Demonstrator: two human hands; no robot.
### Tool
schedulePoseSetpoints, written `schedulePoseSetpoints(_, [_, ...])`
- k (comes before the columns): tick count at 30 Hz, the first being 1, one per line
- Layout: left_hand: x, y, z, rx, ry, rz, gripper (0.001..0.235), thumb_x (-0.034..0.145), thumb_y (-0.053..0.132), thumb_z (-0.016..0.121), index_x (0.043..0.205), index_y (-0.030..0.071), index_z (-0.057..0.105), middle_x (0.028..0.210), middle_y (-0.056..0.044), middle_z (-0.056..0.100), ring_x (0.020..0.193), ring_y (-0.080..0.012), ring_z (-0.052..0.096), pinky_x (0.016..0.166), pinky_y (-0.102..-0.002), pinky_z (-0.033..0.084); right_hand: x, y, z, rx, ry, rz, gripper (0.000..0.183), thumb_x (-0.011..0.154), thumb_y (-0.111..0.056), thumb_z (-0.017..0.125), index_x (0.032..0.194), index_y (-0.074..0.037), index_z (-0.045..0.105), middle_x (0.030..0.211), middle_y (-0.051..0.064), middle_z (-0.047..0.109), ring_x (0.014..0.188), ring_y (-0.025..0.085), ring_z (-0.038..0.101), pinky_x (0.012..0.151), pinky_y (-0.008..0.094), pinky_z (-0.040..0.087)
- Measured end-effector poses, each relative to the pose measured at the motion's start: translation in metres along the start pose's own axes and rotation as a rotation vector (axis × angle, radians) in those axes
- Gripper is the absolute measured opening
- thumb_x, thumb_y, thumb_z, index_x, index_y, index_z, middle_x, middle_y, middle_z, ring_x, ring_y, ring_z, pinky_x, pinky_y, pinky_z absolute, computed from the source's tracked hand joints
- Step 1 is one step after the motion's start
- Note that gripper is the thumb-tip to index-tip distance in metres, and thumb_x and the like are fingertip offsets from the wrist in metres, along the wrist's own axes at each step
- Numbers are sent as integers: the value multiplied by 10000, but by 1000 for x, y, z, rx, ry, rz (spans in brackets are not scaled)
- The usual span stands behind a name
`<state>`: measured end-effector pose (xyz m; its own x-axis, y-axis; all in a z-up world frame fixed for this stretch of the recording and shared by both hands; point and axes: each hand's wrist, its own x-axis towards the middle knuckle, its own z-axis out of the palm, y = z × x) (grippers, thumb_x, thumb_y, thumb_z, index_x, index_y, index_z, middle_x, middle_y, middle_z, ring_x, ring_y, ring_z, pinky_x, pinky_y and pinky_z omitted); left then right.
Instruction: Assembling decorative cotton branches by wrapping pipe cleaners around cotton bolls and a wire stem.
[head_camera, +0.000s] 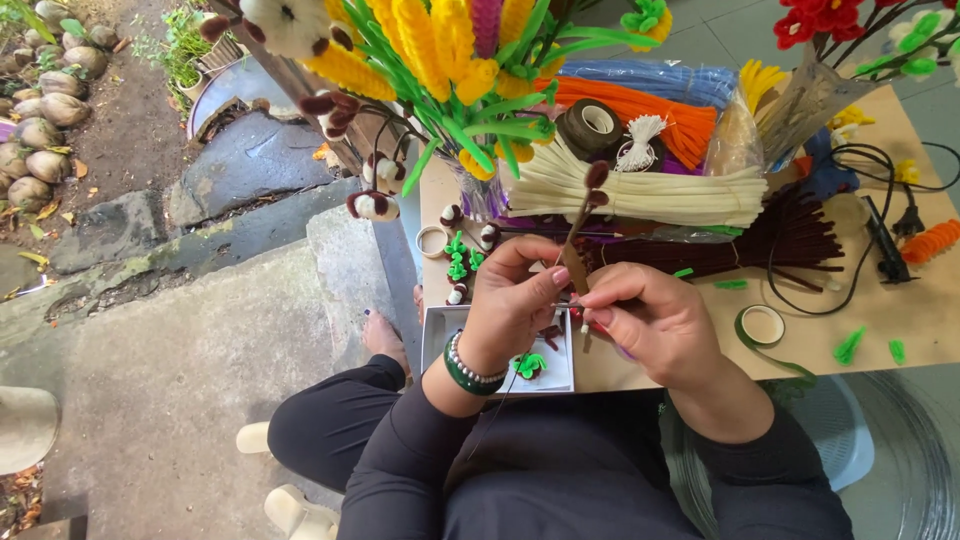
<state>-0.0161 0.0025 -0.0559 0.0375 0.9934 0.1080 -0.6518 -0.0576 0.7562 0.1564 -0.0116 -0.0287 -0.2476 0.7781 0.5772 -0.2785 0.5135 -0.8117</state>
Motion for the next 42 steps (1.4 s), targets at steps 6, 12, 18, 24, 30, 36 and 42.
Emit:
schedulePoseSetpoints(6, [4, -18, -8, -113, 91, -70, 109, 877, -63, 748, 958, -107, 690, 715, -141, 581, 390, -202, 622, 296, -242, 490, -8, 26, -12, 90, 22, 60, 75, 902, 69, 673, 963, 111, 685, 797, 169, 677, 847, 232, 651, 723, 358, 558])
schedulePoseSetpoints(12, [-5, -12, 10, -47, 64, -103, 136, 886, 2, 770, 966, -84, 702, 665, -213, 645, 402, -206, 612, 294, -228, 419, 2, 33, -28, 451, 90, 53, 114, 882, -5, 625, 905, 106, 613, 680, 140, 561, 729, 196, 602, 679, 289, 513])
schedulePoseSetpoints(18, [-10, -17, 12, -50, -7, -102, 143, 884, 10, 777, 969, -83, 711, 653, -239, 639, 381, -204, 569, 289, -236, 402, 12, 2, -51, 669, 2, 46, 110, 931, -9, 637, 1012, 64, 628, 733, 117, 543, 969, 376, 729, 888, 428, 593])
schedulePoseSetpoints(24, [-17, -18, 9, -44, -60, -133, 132, 905, 4, 755, 982, -86, 696, 681, -256, 654, 389, -187, 552, 302, -235, 402, 33, -16, -47, 269, 123, 104, 97, 975, 59, 593, 1027, 135, 564, 848, 255, 650, 887, 336, 774, 821, 498, 681])
schedulePoseSetpoints(30, [-20, -13, 6, -36, -59, -158, 141, 915, 21, 755, 974, -80, 677, 667, -249, 646, 391, -183, 546, 305, -238, 396, 52, -36, -41, -10, -131, 248, 72, 960, 3, 638, 949, 74, 640, 783, 149, 685, 780, 182, 714, 703, 393, 680])
schedulePoseSetpoints(36, [-19, -3, 20, -42, -56, -173, 244, 874, 17, 800, 1021, -52, 617, 672, -236, 665, 396, -199, 584, 310, -247, 414, 65, -33, -35, 55, 16, 370, 353, 739, 102, 821, 1046, 78, 649, 788, 142, 700, 719, 176, 706, 737, 316, 622])
schedulePoseSetpoints(42, [-21, 2, 31, -22, -35, -154, 382, 895, 48, 791, 1188, -25, 557, 731, -194, 692, 426, -167, 586, 324, -228, 419, 58, -5, -44, 171, 122, 386, 356, 711, 138, 818, 987, 47, 613, 818, 168, 723, 733, 215, 760, 714, 337, 664])
